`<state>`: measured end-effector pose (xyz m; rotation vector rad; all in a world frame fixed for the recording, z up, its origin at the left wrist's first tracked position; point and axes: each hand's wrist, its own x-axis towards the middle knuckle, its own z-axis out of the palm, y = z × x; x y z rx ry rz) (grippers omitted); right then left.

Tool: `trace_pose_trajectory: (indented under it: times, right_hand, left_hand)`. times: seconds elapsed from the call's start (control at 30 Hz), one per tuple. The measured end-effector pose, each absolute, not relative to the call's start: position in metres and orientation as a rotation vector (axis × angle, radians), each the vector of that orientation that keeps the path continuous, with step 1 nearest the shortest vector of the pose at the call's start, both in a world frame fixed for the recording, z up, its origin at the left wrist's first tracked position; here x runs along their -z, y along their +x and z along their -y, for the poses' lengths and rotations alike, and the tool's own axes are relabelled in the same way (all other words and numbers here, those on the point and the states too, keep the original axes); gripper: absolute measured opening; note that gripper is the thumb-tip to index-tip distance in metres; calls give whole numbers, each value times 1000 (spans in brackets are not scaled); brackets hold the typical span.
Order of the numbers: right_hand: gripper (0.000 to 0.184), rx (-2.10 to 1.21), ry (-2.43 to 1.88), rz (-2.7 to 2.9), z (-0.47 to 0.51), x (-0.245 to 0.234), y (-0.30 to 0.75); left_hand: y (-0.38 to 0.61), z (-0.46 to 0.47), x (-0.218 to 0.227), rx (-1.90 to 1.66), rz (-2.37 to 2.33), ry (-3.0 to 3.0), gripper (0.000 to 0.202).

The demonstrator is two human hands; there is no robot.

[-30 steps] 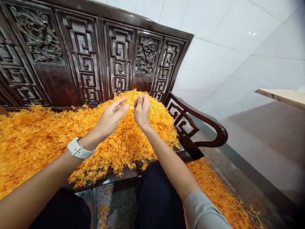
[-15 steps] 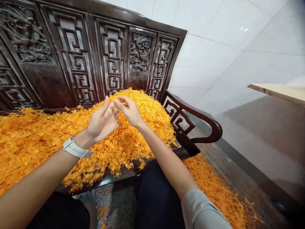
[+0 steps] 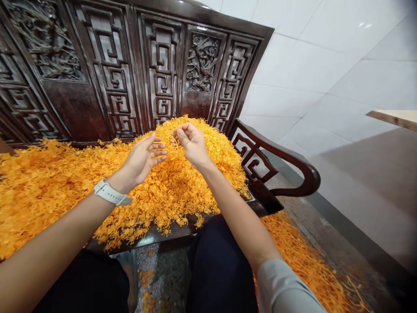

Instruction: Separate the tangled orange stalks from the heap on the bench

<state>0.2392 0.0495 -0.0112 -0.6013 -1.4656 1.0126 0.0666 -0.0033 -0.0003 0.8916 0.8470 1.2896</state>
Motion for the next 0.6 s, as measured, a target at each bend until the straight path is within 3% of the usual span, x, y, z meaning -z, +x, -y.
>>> trace_pose_trajectory:
  times: [0.17, 0.33, 0.6]
  right_hand:
    - [52, -1148, -573, 1620, -43, 10, 235]
    - [41, -787, -753, 1553, -47, 21, 226]
    - [41, -718, -753, 1441, -48, 36, 214]
  left_hand:
    - [75, 9, 2, -1228, -852, 1003, 47]
    - [87, 17, -3, -1395, -867, 1069, 25]
    - [96, 10, 11, -1491, -879, 1050, 33]
